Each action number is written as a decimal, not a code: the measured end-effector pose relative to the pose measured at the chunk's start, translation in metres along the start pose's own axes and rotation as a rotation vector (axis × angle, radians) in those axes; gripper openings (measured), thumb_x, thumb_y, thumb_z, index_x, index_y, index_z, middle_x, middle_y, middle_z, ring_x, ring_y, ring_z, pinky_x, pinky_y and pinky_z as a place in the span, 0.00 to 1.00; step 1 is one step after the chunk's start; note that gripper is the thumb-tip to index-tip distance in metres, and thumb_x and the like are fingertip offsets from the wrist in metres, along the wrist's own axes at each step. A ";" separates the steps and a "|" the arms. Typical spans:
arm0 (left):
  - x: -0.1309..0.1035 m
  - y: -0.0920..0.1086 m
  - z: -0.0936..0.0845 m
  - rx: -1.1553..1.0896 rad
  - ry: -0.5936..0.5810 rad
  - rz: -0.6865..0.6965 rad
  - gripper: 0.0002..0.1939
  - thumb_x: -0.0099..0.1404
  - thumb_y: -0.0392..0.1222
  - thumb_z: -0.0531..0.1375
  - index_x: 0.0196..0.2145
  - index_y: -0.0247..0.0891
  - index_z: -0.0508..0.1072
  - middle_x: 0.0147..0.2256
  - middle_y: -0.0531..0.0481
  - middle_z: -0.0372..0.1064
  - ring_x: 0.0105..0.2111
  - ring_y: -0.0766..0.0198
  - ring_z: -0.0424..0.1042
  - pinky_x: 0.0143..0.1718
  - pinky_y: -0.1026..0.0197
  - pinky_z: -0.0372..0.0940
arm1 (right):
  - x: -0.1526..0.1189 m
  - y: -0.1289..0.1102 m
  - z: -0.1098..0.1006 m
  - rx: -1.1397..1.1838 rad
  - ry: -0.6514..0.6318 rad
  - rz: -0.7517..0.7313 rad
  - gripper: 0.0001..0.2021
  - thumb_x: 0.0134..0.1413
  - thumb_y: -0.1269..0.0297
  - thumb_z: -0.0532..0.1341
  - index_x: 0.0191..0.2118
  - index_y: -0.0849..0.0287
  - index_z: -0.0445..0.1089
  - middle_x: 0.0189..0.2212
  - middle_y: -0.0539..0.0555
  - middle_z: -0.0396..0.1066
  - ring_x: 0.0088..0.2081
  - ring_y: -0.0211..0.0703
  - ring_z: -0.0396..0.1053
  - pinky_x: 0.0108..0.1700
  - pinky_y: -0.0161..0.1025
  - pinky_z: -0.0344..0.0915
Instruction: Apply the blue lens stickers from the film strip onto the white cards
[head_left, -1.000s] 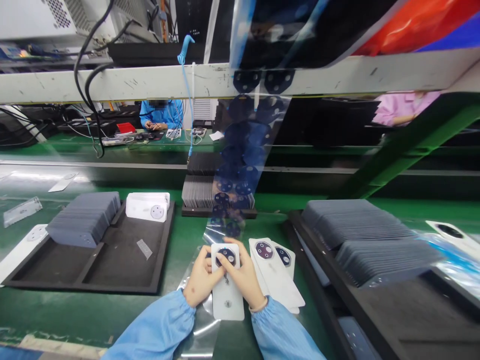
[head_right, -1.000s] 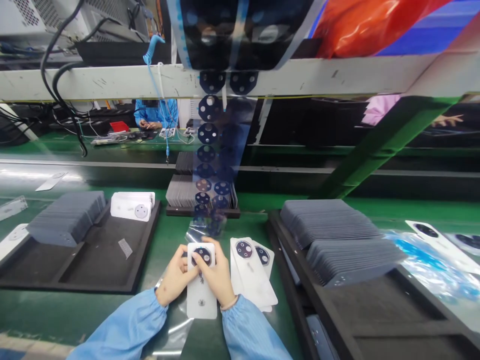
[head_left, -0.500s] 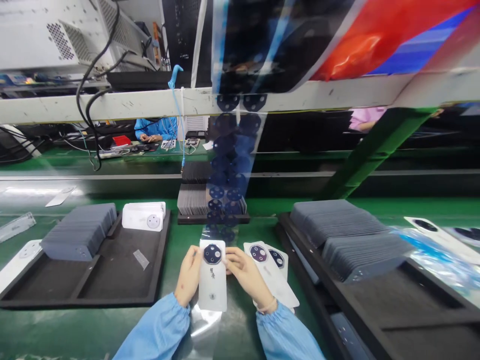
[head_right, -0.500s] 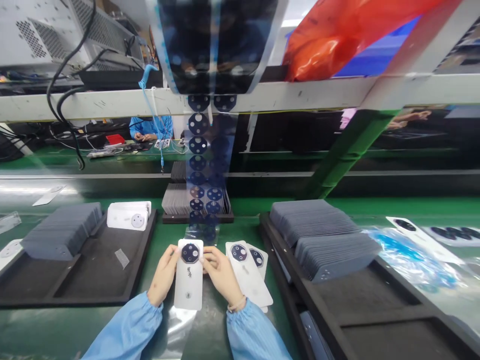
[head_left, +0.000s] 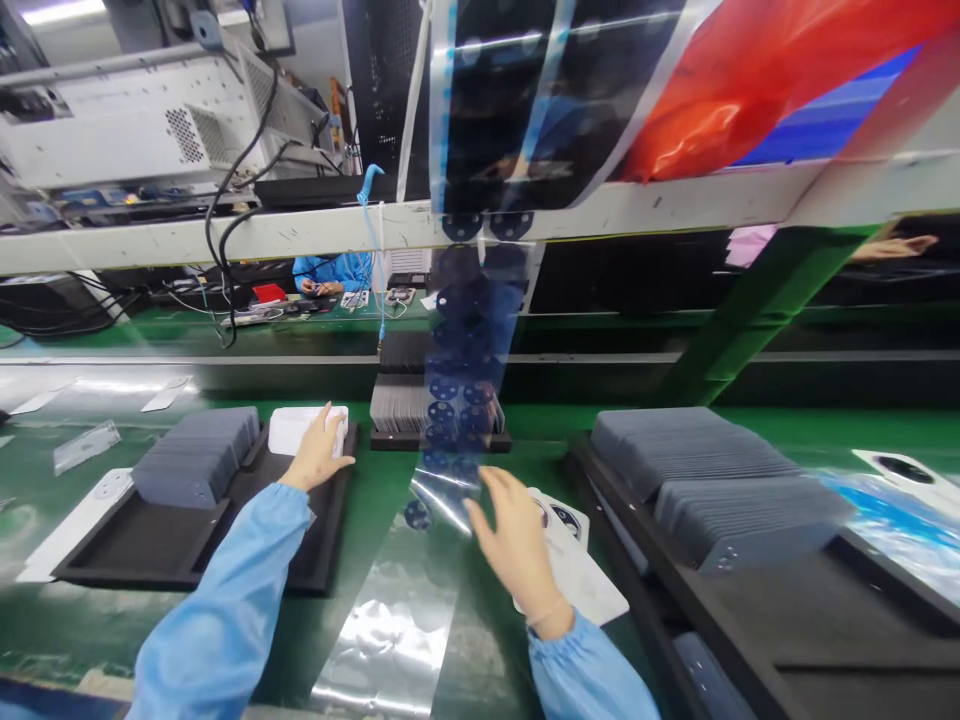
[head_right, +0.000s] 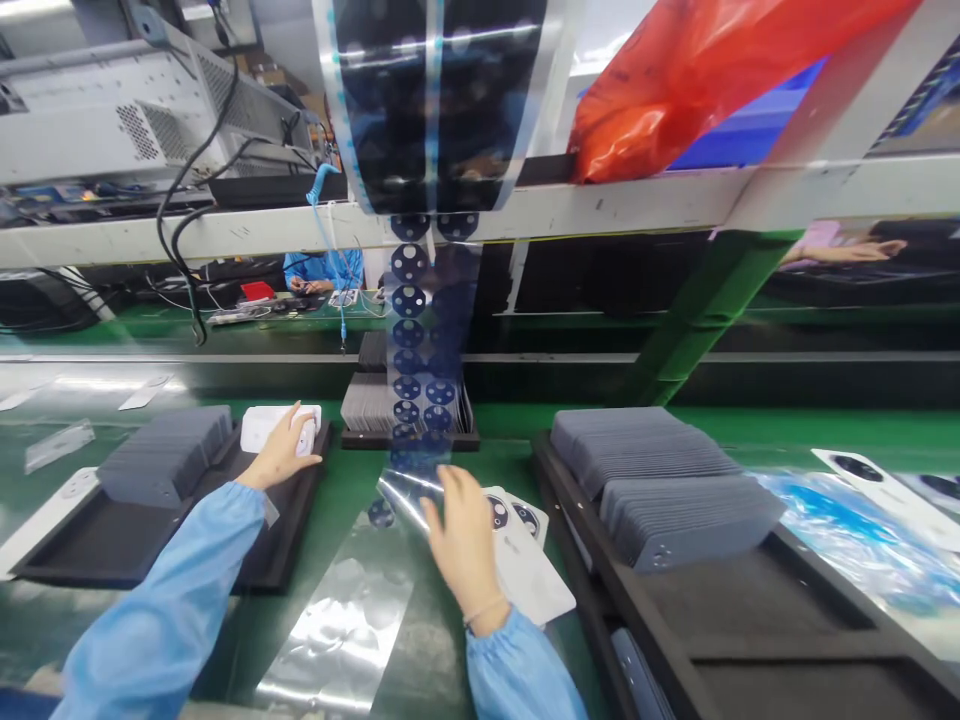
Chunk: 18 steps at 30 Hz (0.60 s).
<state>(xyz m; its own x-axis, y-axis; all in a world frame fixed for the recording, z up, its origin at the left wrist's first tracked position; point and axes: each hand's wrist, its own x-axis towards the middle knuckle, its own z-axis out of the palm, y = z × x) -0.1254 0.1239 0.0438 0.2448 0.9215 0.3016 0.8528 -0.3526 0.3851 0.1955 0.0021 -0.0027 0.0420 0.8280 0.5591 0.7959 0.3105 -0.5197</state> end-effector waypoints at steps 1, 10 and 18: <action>0.006 -0.015 0.003 0.088 -0.015 -0.012 0.41 0.49 0.46 0.70 0.58 0.35 0.60 0.66 0.29 0.43 0.65 0.36 0.46 0.62 0.36 0.48 | 0.001 -0.010 0.012 0.043 -0.099 -0.093 0.22 0.62 0.60 0.55 0.60 0.60 0.61 0.57 0.65 0.64 0.58 0.58 0.61 0.58 0.55 0.60; -0.003 -0.078 0.001 0.334 -0.100 -0.032 0.39 0.60 0.52 0.62 0.65 0.43 0.53 0.67 0.37 0.47 0.66 0.47 0.47 0.64 0.37 0.42 | -0.006 -0.015 0.075 0.059 -0.475 -0.112 0.28 0.59 0.59 0.62 0.61 0.66 0.60 0.61 0.65 0.60 0.63 0.56 0.57 0.63 0.54 0.56; -0.010 -0.080 0.001 0.439 -0.051 0.006 0.35 0.61 0.50 0.62 0.63 0.43 0.58 0.64 0.37 0.54 0.64 0.49 0.53 0.64 0.43 0.45 | -0.011 -0.028 0.064 0.064 -0.370 0.045 0.18 0.56 0.64 0.64 0.53 0.56 0.68 0.49 0.57 0.74 0.49 0.54 0.72 0.51 0.47 0.66</action>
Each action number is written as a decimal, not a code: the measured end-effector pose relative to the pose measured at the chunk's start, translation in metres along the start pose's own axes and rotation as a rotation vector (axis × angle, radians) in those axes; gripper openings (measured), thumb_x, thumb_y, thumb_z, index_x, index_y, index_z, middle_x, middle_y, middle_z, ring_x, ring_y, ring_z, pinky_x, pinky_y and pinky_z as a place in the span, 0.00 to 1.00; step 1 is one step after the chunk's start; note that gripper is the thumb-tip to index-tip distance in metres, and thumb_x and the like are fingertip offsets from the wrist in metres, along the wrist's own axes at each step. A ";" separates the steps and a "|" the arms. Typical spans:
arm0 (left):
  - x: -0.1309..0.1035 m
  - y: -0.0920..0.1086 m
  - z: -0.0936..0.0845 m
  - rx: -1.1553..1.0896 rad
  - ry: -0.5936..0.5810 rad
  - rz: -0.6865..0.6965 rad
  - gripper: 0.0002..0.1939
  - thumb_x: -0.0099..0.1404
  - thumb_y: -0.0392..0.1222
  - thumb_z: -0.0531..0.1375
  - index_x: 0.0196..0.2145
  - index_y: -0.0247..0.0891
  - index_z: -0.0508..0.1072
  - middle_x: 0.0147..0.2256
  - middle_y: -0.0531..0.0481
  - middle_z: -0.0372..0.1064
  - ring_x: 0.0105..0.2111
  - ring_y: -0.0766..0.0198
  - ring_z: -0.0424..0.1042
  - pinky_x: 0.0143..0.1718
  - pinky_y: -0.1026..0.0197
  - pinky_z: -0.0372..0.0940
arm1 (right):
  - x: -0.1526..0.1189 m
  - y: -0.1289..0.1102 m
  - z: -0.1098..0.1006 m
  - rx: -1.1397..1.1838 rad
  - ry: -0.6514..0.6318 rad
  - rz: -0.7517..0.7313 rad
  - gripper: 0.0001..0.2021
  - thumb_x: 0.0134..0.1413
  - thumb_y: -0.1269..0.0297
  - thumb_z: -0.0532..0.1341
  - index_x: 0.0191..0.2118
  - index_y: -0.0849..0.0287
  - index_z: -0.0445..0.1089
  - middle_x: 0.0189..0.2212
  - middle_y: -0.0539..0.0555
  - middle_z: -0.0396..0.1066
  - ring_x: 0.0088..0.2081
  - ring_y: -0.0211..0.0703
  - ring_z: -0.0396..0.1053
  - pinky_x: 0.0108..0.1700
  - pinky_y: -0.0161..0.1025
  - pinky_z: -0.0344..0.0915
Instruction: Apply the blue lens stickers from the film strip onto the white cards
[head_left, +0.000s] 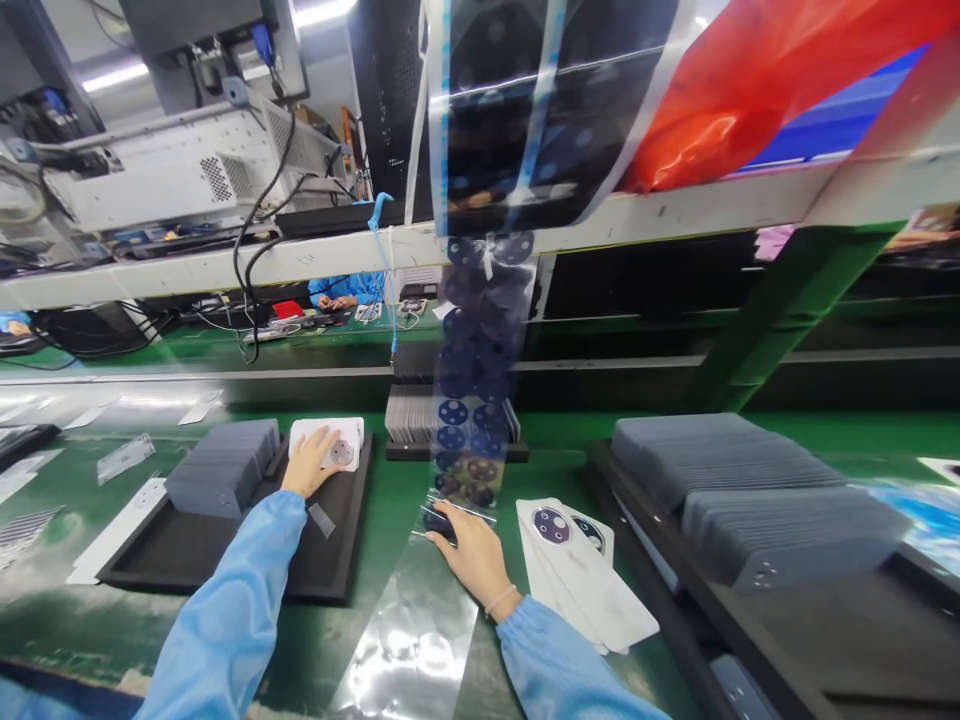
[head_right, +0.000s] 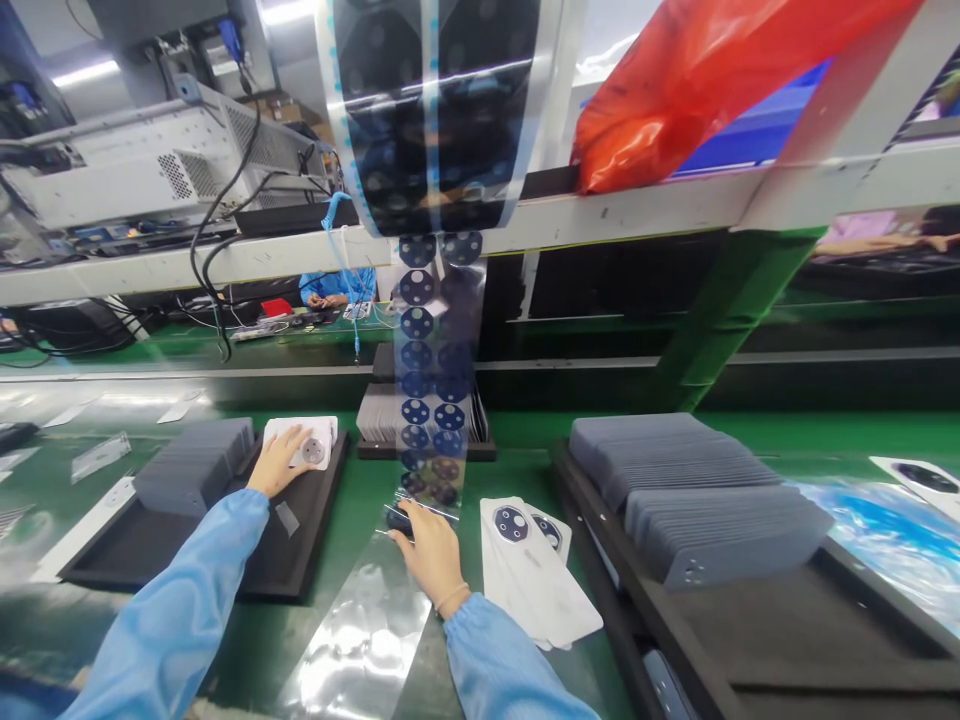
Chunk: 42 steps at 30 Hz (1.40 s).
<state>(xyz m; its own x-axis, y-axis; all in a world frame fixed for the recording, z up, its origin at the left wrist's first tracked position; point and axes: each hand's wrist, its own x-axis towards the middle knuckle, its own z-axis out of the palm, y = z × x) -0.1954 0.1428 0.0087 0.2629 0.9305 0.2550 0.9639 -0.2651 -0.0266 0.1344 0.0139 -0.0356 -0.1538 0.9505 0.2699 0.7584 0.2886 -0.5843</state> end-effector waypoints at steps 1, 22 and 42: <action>0.000 0.000 0.000 0.012 0.008 0.000 0.34 0.61 0.50 0.62 0.63 0.42 0.59 0.64 0.36 0.55 0.64 0.48 0.54 0.64 0.43 0.46 | -0.001 -0.001 0.000 0.004 0.009 0.011 0.16 0.56 0.64 0.64 0.51 0.56 0.69 0.47 0.56 0.75 0.47 0.53 0.72 0.49 0.46 0.67; 0.012 0.002 -0.017 0.136 -0.001 0.032 0.31 0.55 0.46 0.67 0.55 0.39 0.66 0.56 0.36 0.63 0.53 0.42 0.65 0.56 0.45 0.56 | 0.007 -0.006 -0.009 0.194 0.089 0.339 0.08 0.51 0.66 0.62 0.38 0.47 0.75 0.35 0.44 0.79 0.40 0.46 0.76 0.36 0.37 0.65; 0.006 0.013 -0.034 -0.119 0.036 -0.041 0.18 0.51 0.40 0.67 0.40 0.40 0.69 0.50 0.40 0.70 0.54 0.47 0.66 0.59 0.47 0.55 | 0.004 0.004 -0.011 0.454 0.021 -0.038 0.08 0.43 0.74 0.59 0.25 0.54 0.60 0.44 0.58 0.71 0.56 0.52 0.64 0.53 0.46 0.62</action>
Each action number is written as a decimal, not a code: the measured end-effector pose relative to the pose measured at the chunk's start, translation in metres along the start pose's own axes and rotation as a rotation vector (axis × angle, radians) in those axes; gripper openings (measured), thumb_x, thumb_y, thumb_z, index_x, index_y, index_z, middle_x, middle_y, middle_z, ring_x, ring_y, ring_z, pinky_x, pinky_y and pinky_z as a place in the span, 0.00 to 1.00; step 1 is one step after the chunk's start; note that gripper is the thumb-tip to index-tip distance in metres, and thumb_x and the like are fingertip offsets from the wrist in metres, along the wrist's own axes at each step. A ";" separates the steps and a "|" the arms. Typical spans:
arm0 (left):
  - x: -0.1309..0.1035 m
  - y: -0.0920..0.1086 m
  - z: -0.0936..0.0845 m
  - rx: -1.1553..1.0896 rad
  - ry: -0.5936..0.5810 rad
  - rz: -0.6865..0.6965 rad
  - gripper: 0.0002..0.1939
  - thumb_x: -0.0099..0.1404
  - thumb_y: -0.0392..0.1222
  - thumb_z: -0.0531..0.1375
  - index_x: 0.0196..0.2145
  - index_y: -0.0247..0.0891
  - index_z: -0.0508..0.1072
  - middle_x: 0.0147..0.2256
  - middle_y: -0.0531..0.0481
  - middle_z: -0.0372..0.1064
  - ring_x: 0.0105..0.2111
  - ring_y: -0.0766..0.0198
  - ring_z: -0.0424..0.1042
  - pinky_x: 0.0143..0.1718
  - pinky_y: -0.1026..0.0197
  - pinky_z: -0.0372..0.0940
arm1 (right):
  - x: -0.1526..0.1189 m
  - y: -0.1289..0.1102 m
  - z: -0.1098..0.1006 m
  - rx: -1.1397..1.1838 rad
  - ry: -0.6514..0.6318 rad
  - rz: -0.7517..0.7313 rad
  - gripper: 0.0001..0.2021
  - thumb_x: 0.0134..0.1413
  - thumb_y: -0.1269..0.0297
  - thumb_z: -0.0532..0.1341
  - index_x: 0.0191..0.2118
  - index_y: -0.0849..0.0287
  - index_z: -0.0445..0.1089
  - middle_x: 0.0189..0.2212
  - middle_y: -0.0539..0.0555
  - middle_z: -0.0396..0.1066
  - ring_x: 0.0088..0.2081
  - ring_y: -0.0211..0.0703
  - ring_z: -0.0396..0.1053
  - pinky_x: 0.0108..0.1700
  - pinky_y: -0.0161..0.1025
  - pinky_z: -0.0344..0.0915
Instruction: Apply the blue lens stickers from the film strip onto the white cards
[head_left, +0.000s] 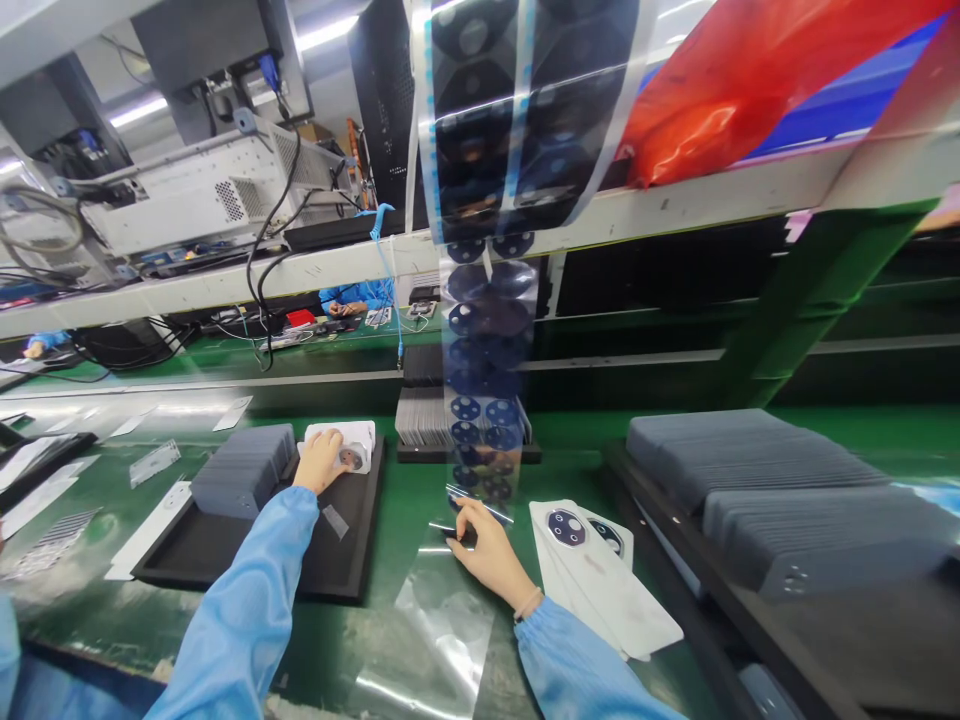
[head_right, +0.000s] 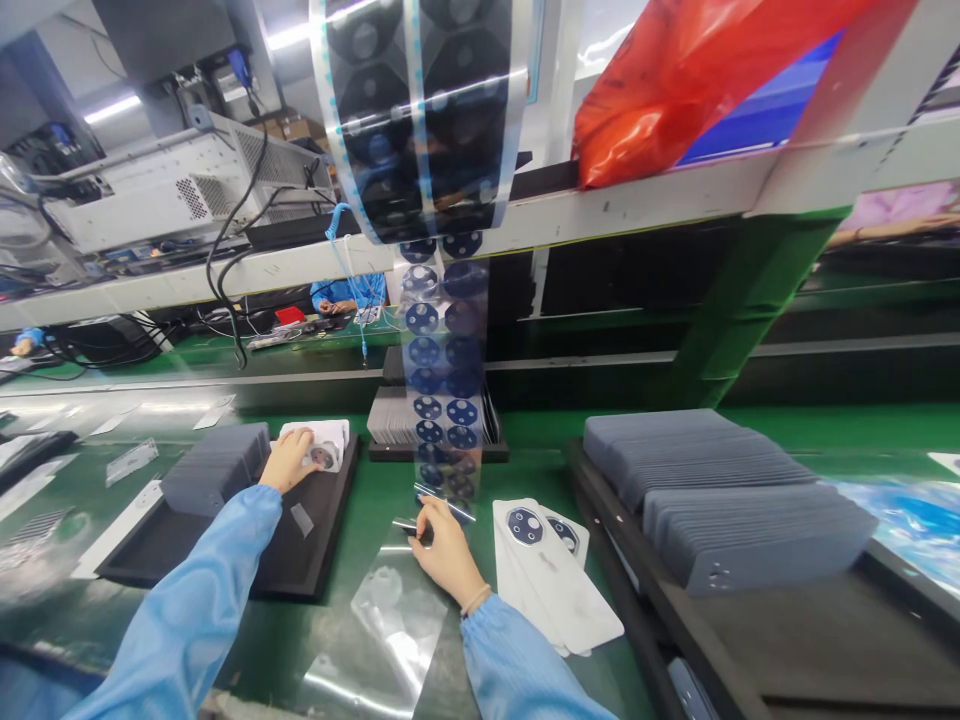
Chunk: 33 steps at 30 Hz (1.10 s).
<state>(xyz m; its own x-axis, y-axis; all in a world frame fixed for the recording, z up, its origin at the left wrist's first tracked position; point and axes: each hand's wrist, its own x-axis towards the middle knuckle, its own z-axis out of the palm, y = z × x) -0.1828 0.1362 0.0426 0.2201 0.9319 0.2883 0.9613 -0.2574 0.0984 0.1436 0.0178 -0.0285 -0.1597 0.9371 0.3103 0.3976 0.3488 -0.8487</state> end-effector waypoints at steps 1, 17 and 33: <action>-0.001 0.000 -0.004 -0.036 0.002 -0.025 0.16 0.51 0.40 0.68 0.36 0.41 0.69 0.45 0.42 0.73 0.51 0.48 0.69 0.56 0.48 0.58 | 0.001 0.000 -0.002 0.050 -0.005 0.009 0.09 0.42 0.74 0.60 0.24 0.54 0.59 0.44 0.59 0.70 0.55 0.52 0.64 0.52 0.47 0.62; -0.037 0.136 -0.019 -1.135 0.348 -0.454 0.22 0.55 0.58 0.63 0.36 0.38 0.66 0.35 0.43 0.76 0.34 0.56 0.78 0.34 0.57 0.72 | 0.009 -0.017 -0.037 0.721 0.081 0.275 0.19 0.43 0.48 0.70 0.25 0.58 0.67 0.26 0.47 0.69 0.30 0.39 0.67 0.38 0.36 0.62; -0.083 0.222 0.042 -1.711 -0.212 -0.395 0.25 0.59 0.58 0.63 0.45 0.43 0.57 0.32 0.49 0.76 0.27 0.60 0.76 0.29 0.60 0.67 | 0.002 -0.018 -0.030 0.764 0.415 0.442 0.19 0.31 0.52 0.76 0.26 0.60 0.75 0.24 0.52 0.74 0.26 0.41 0.69 0.27 0.35 0.64</action>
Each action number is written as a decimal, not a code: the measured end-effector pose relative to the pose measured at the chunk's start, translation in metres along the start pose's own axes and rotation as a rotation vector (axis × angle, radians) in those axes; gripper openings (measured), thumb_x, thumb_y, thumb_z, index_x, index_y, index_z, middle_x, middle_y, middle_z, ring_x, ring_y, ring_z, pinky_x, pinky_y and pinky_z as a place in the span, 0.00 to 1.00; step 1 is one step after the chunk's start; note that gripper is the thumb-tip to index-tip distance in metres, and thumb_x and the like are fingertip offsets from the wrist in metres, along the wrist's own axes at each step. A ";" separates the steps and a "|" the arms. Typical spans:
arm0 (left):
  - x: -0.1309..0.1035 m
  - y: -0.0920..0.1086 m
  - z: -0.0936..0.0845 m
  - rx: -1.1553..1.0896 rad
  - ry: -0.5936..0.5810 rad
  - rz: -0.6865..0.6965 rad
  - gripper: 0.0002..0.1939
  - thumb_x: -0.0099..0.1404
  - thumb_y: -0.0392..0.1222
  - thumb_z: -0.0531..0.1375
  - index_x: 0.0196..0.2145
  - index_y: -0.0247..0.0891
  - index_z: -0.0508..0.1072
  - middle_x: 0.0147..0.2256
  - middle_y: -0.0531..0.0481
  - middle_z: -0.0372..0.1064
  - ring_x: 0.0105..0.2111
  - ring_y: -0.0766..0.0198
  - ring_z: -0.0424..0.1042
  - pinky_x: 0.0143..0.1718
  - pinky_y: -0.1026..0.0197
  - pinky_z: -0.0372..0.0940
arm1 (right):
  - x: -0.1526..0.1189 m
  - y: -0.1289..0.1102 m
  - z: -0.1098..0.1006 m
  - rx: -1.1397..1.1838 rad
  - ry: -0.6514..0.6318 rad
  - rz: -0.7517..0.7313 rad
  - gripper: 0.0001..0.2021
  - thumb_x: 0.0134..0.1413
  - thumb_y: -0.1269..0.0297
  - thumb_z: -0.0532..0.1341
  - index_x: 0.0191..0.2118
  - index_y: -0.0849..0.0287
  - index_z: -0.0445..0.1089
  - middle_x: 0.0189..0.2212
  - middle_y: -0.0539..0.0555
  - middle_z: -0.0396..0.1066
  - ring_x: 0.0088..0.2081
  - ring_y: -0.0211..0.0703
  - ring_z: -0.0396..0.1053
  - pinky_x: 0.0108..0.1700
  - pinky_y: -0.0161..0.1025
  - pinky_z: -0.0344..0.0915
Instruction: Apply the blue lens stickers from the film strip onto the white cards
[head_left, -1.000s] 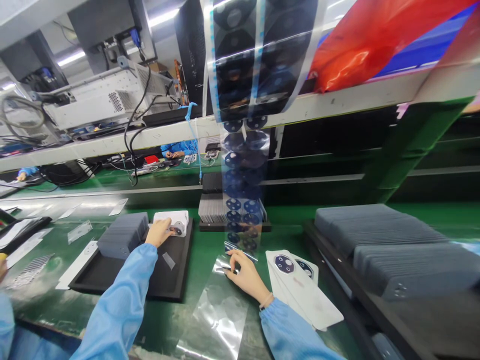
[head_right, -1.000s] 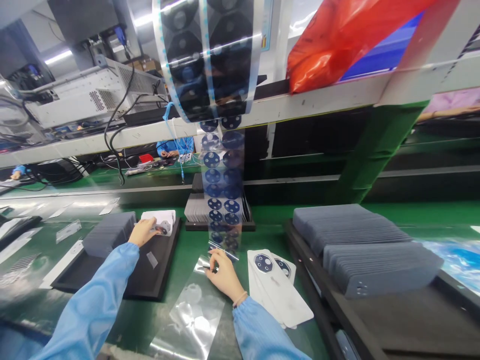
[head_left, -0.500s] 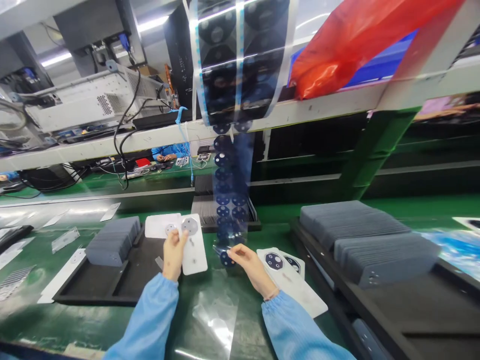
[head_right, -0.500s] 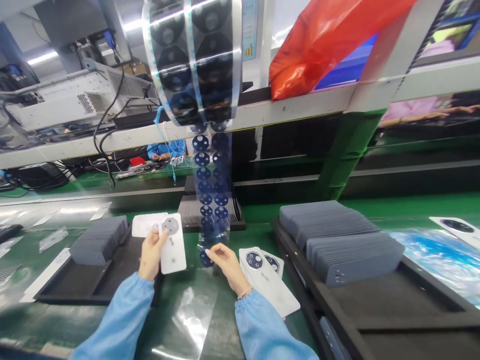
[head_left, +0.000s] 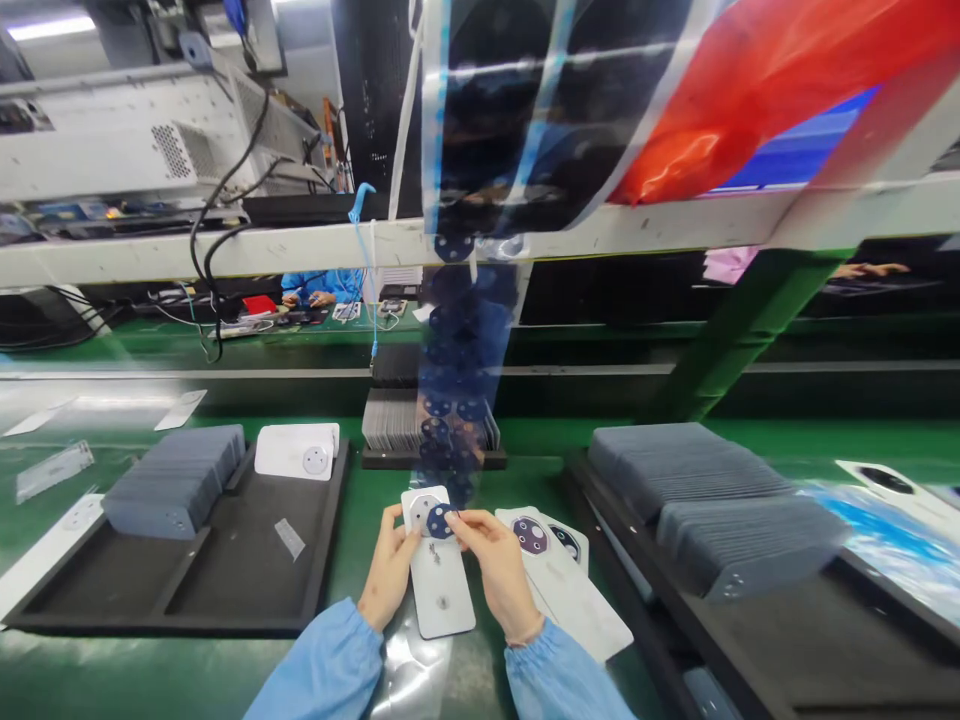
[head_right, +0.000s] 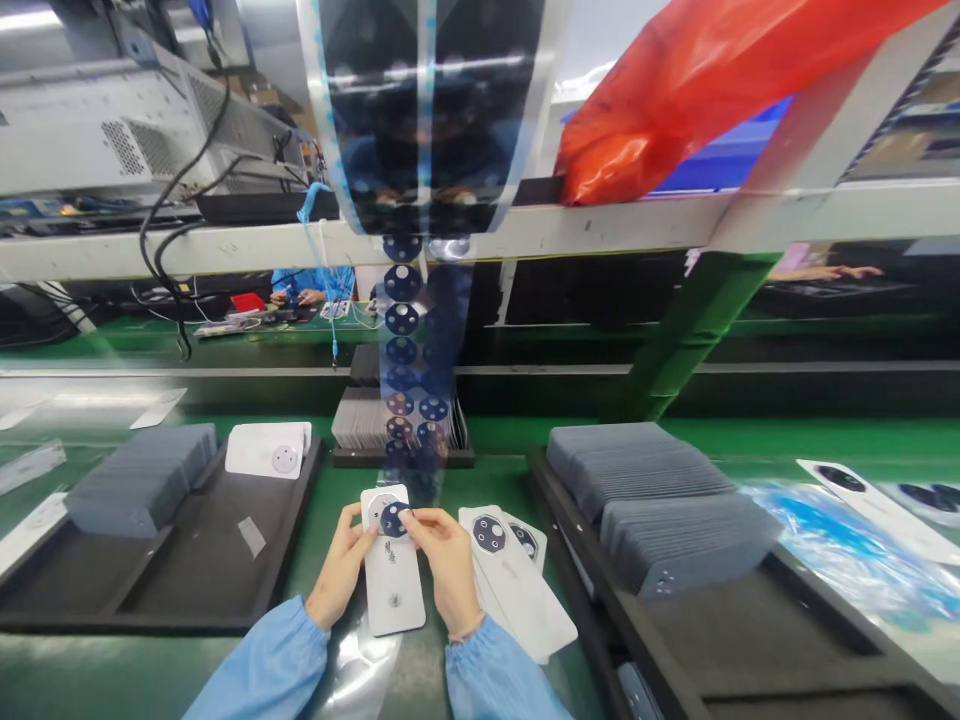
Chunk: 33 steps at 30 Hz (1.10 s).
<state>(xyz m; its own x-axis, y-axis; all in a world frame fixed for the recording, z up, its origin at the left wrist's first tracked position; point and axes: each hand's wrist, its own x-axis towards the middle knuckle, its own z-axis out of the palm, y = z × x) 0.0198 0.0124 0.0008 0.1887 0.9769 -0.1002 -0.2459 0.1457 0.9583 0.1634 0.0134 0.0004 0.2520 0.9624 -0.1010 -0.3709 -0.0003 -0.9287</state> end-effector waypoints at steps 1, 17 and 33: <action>-0.001 -0.001 0.000 0.004 -0.009 -0.008 0.25 0.60 0.58 0.63 0.46 0.43 0.57 0.32 0.50 0.76 0.27 0.61 0.76 0.28 0.62 0.66 | -0.001 0.001 0.001 -0.013 0.008 0.008 0.19 0.32 0.52 0.76 0.27 0.60 0.75 0.24 0.53 0.75 0.27 0.42 0.70 0.28 0.36 0.65; -0.008 -0.001 0.002 -0.006 -0.044 -0.059 0.25 0.61 0.57 0.61 0.48 0.42 0.57 0.32 0.50 0.75 0.28 0.61 0.74 0.29 0.63 0.63 | -0.009 0.009 0.005 -0.034 0.116 0.081 0.19 0.30 0.54 0.77 0.27 0.60 0.75 0.25 0.54 0.76 0.29 0.44 0.73 0.32 0.38 0.70; -0.012 0.002 0.005 -0.008 -0.092 -0.049 0.23 0.64 0.55 0.59 0.49 0.40 0.56 0.37 0.48 0.76 0.27 0.65 0.72 0.30 0.64 0.62 | -0.013 0.006 0.005 -0.052 0.124 0.068 0.18 0.27 0.56 0.78 0.25 0.60 0.75 0.22 0.52 0.75 0.27 0.41 0.71 0.30 0.34 0.68</action>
<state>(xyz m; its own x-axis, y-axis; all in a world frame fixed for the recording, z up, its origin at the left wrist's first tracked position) 0.0214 0.0002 0.0051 0.2874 0.9502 -0.1209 -0.2421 0.1942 0.9506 0.1537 0.0026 -0.0017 0.3380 0.9186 -0.2048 -0.3447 -0.0816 -0.9352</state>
